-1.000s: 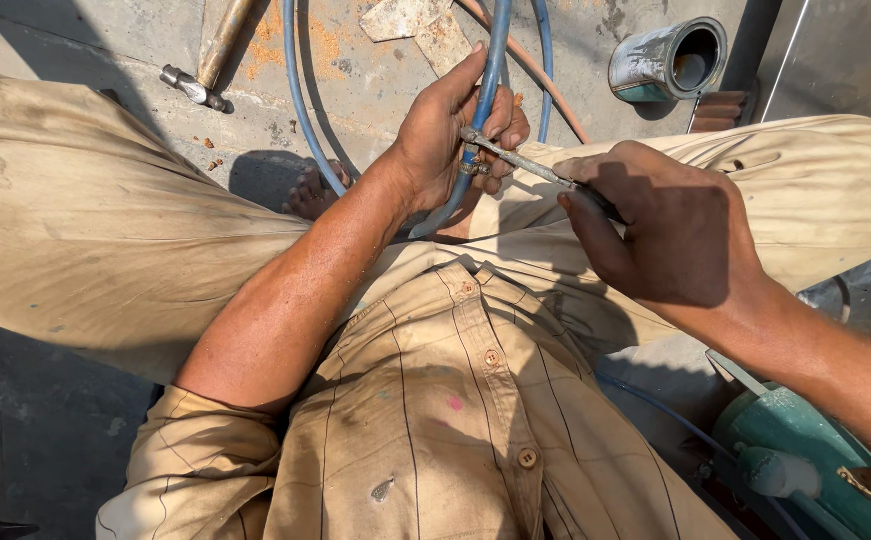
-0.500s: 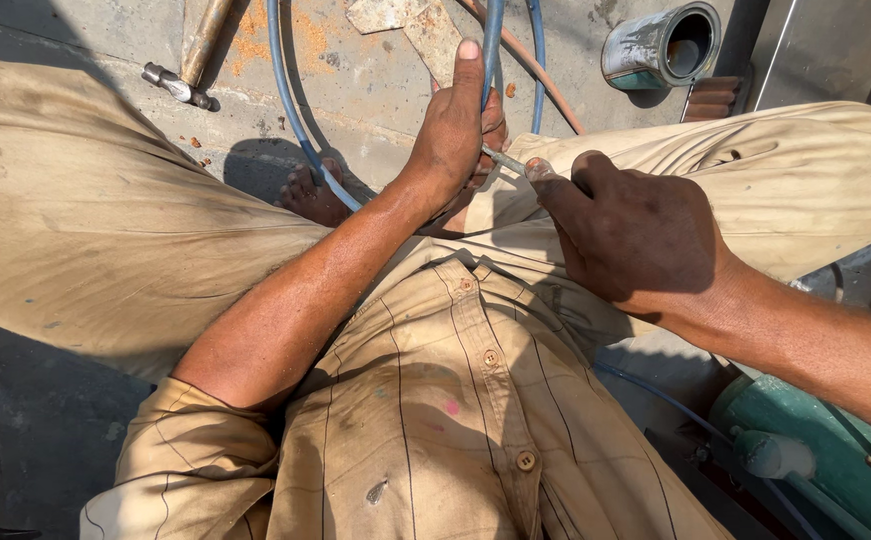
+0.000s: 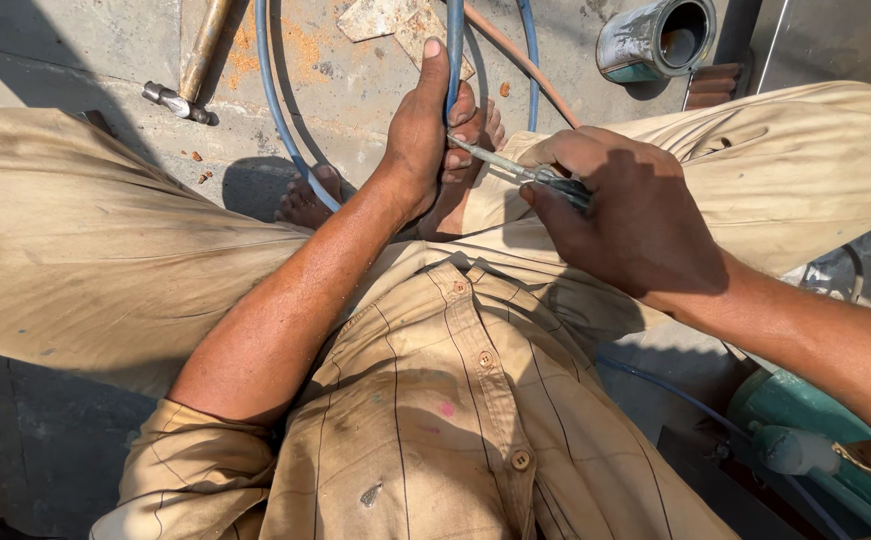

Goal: The person sits on the floor and repairs a damaged section of a blue hose. They use a metal bar to scrape away rust and debris from the hose, then hammer a metal fitting onto the hose. Finally, they apply a sealant to the fitting using a small brush.

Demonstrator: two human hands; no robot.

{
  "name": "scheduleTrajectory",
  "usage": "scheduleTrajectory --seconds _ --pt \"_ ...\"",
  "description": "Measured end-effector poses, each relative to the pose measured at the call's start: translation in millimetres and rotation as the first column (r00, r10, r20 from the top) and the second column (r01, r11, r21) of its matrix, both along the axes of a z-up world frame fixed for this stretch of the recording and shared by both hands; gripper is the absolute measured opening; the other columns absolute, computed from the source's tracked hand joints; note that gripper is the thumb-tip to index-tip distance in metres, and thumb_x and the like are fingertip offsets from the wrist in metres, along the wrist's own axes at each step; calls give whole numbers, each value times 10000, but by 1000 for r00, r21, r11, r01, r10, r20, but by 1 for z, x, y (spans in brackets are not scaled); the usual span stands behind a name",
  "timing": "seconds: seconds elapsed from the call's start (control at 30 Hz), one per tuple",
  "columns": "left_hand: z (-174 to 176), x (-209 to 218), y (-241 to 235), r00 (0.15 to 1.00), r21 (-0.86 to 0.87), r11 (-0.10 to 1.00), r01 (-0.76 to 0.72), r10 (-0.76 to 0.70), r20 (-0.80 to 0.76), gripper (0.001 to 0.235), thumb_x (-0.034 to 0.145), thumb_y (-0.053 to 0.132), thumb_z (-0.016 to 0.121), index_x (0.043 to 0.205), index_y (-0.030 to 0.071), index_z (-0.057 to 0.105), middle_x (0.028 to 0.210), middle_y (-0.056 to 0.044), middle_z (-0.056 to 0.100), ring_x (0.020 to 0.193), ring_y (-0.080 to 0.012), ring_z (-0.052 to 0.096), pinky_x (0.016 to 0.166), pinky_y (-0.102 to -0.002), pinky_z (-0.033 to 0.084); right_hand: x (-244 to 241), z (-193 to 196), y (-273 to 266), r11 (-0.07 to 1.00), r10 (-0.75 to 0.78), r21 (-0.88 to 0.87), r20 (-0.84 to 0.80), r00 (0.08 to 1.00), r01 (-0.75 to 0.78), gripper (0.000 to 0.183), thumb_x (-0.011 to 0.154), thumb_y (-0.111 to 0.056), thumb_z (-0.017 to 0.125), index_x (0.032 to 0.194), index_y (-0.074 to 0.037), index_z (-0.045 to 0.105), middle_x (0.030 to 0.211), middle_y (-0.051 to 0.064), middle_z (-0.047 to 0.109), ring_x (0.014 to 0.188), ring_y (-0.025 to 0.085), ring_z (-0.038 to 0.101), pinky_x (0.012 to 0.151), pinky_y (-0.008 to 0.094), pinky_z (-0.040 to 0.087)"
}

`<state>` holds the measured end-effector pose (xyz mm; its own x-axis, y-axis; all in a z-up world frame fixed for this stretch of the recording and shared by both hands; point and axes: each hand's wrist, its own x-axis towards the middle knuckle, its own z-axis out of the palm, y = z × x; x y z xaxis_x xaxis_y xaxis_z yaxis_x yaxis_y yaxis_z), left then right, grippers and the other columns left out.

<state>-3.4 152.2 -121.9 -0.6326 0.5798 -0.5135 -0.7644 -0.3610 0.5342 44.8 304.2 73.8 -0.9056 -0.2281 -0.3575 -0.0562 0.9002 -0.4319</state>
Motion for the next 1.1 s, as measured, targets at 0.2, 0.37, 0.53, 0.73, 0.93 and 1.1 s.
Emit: scheduleTrajectory --seconds 0.2,0.37,0.53,0.73,0.93,1.1 --pt "-8 5 4 997 -177 982 -67 57 -60 650 956 774 284 701 193 421 604 31 404 451 -73 332 348 -262 278 11 -3 -1 849 441 340 -35 897 -404 335 921 -244 692 1185 -39 716 780 91 634 532 183 630 396 338 461" --pt "-28 12 5 968 -272 952 -142 77 -238 683 947 810 254 689 202 430 599 23 435 514 -84 420 408 -278 365 3 -16 -4 964 -117 -221 143 983 147 163 1050 -183 642 1022 -34 703 726 69 573 548 156 518 497 315 389" --pt "-34 14 6 977 -337 938 -80 5 -215 679 953 803 249 679 207 423 597 22 418 508 -88 403 400 -285 344 -15 -22 4 418 -442 -208 804 397 885 163 987 -215 680 1025 -65 730 641 56 506 440 90 385 379 270 276" --pt "-33 11 10 979 -334 937 -101 33 -202 675 948 774 256 660 196 454 586 27 452 484 -85 409 383 -285 350 5 -17 3 894 430 230 -203 880 -384 305 831 -75 692 1120 13 730 754 131 634 606 213 646 463 329 470" --pt "-48 14 8 935 -435 878 -201 40 -351 754 1002 746 234 608 156 487 535 18 416 488 -96 416 414 -301 331 0 -42 10 803 -185 -459 414 891 380 263 1125 -181 617 981 11 725 761 49 662 656 104 589 550 277 465" --pt "-50 19 7 933 -470 866 -174 -7 -359 781 1012 749 245 588 137 479 527 13 418 499 -102 431 440 -307 367 -7 -46 18 676 -330 -323 671 664 662 103 1018 -142 689 1057 -47 683 741 57 635 545 135 493 439 317 353"
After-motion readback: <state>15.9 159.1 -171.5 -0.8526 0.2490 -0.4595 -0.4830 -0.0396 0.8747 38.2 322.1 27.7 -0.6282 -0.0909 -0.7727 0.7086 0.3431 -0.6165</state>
